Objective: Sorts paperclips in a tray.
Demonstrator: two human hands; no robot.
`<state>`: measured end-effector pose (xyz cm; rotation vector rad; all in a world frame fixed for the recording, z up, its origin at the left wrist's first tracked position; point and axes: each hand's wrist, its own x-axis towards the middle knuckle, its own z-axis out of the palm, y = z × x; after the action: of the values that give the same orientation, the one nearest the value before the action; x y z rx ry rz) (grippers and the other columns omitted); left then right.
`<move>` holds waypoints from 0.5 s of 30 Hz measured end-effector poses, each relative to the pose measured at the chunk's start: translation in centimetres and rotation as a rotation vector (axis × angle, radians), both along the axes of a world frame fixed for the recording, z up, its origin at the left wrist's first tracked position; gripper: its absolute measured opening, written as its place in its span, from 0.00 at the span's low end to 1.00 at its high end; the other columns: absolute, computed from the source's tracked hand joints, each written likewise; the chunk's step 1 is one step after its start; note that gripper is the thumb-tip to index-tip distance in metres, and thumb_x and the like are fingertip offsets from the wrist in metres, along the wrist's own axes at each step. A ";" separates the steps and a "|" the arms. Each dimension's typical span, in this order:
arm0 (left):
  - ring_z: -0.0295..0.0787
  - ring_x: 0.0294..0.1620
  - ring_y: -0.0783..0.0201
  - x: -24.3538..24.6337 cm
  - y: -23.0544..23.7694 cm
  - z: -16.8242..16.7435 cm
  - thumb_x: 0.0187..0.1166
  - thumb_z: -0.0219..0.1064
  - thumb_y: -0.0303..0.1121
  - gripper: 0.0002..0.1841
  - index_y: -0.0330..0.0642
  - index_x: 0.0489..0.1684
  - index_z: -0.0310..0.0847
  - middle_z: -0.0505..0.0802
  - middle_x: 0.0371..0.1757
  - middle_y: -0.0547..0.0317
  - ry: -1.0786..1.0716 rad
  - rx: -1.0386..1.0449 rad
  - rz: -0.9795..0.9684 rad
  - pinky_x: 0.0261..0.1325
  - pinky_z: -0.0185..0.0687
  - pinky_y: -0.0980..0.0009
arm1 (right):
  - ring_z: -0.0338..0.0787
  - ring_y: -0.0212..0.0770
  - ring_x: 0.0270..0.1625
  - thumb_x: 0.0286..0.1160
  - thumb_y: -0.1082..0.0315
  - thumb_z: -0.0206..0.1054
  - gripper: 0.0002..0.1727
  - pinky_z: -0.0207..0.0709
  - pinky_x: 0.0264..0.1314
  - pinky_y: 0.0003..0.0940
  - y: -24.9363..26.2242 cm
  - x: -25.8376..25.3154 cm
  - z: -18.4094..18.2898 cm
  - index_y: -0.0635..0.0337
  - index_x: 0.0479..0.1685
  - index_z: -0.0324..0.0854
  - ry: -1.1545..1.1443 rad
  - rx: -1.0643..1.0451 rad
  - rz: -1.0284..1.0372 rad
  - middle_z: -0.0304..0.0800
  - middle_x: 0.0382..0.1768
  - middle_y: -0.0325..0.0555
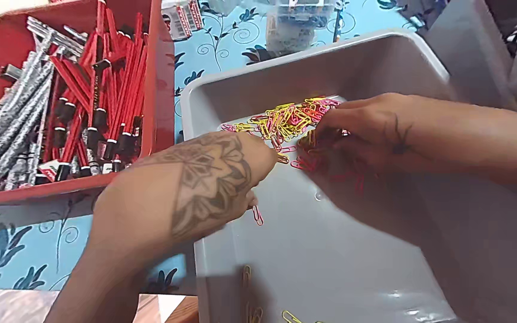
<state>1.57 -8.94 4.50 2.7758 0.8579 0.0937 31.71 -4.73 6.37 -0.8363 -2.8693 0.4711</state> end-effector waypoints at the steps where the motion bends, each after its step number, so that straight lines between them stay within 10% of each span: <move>1: 0.83 0.30 0.60 -0.3 0.2 -1.2 0.56 0.77 0.54 0.19 0.51 0.32 0.83 0.81 0.27 0.65 -0.016 0.028 0.013 0.29 0.78 0.58 | 0.87 0.33 0.37 0.74 0.67 0.59 0.13 0.81 0.35 0.35 -0.1 0.0 0.0 0.51 0.52 0.84 -0.010 0.004 -0.008 0.86 0.38 0.35; 4: 0.81 0.31 0.68 0.8 -0.1 -0.4 0.56 0.80 0.60 0.24 0.54 0.35 0.81 0.80 0.29 0.69 0.130 -0.078 0.054 0.31 0.76 0.67 | 0.86 0.32 0.35 0.74 0.67 0.60 0.11 0.80 0.32 0.34 -0.3 -0.2 0.2 0.50 0.51 0.83 -0.026 -0.010 -0.034 0.85 0.36 0.34; 9: 0.87 0.40 0.48 2.8 -1.0 4.3 0.75 0.76 0.31 0.09 0.39 0.44 0.84 0.87 0.38 0.49 0.308 0.014 0.345 0.39 0.78 0.51 | 0.88 0.37 0.37 0.68 0.69 0.63 0.15 0.81 0.34 0.39 -0.4 -0.2 0.2 0.51 0.53 0.84 -0.025 -0.010 -0.047 0.86 0.36 0.36; 13: 0.79 0.30 0.73 -2.8 0.4 -2.7 0.77 0.67 0.62 0.20 0.55 0.39 0.81 0.82 0.30 0.70 -0.222 0.150 0.100 0.29 0.72 0.77 | 0.87 0.37 0.35 0.68 0.71 0.67 0.16 0.81 0.34 0.39 -0.5 -0.3 0.4 0.52 0.56 0.84 -0.042 -0.035 -0.054 0.86 0.35 0.38; 15: 0.81 0.31 0.70 0.7 -0.6 -0.1 0.67 0.73 0.64 0.25 0.51 0.38 0.82 0.82 0.29 0.69 -0.024 0.019 0.170 0.32 0.74 0.70 | 0.85 0.35 0.31 0.70 0.72 0.68 0.14 0.80 0.31 0.38 -0.4 -0.5 0.7 0.51 0.54 0.85 -0.063 -0.077 -0.077 0.85 0.34 0.36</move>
<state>2.27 -9.50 4.45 2.7077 1.0910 0.1650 31.22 -5.09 7.11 -0.9876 -2.8793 0.5595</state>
